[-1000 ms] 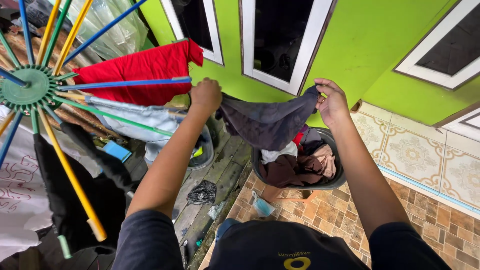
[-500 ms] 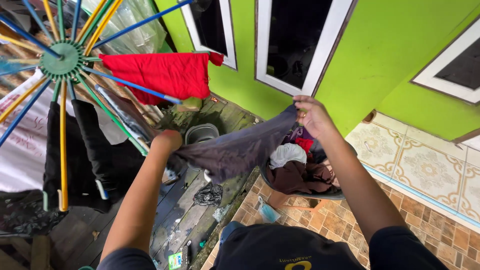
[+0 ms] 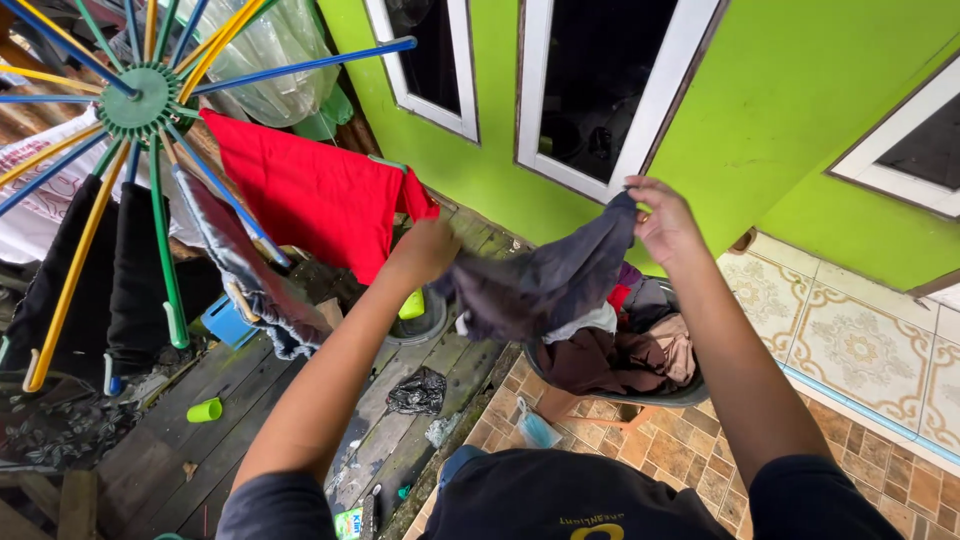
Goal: Hanging wet laundry on a circular drying rack outdoors.
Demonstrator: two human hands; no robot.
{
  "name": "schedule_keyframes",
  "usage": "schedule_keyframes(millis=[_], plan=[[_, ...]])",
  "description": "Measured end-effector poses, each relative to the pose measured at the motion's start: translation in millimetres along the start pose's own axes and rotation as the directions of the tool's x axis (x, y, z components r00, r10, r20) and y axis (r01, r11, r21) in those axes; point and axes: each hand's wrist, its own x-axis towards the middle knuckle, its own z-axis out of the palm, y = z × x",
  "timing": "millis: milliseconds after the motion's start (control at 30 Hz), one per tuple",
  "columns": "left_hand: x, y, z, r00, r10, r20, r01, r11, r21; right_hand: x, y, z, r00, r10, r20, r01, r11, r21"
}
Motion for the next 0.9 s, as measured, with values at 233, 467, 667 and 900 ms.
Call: schedule_keyframes(millis=[233,467,667,900], plan=[[90,-39,-70,0.823,-0.184,-0.538,0.098,0.978,-0.185,1,-49,-13,0.988,-0.132,-0.086,0.145,0.975,0.171],[102,-147,-16,0.917,-0.239,-0.319,0.269,0.962,0.055,-4,-51,29,0.990,-0.138,-0.024,0.140,0.978,0.152],[79,-129,-25,0.913,-0.276,-0.302,0.342,0.919,0.196,12,-34,41,0.996,-0.087,0.021,0.084,0.990,0.114],[36,-146,4,0.868,-0.494,-0.057,0.496,0.867,0.042,9,-33,68,0.997,-0.062,0.038,0.059,0.996,0.073]])
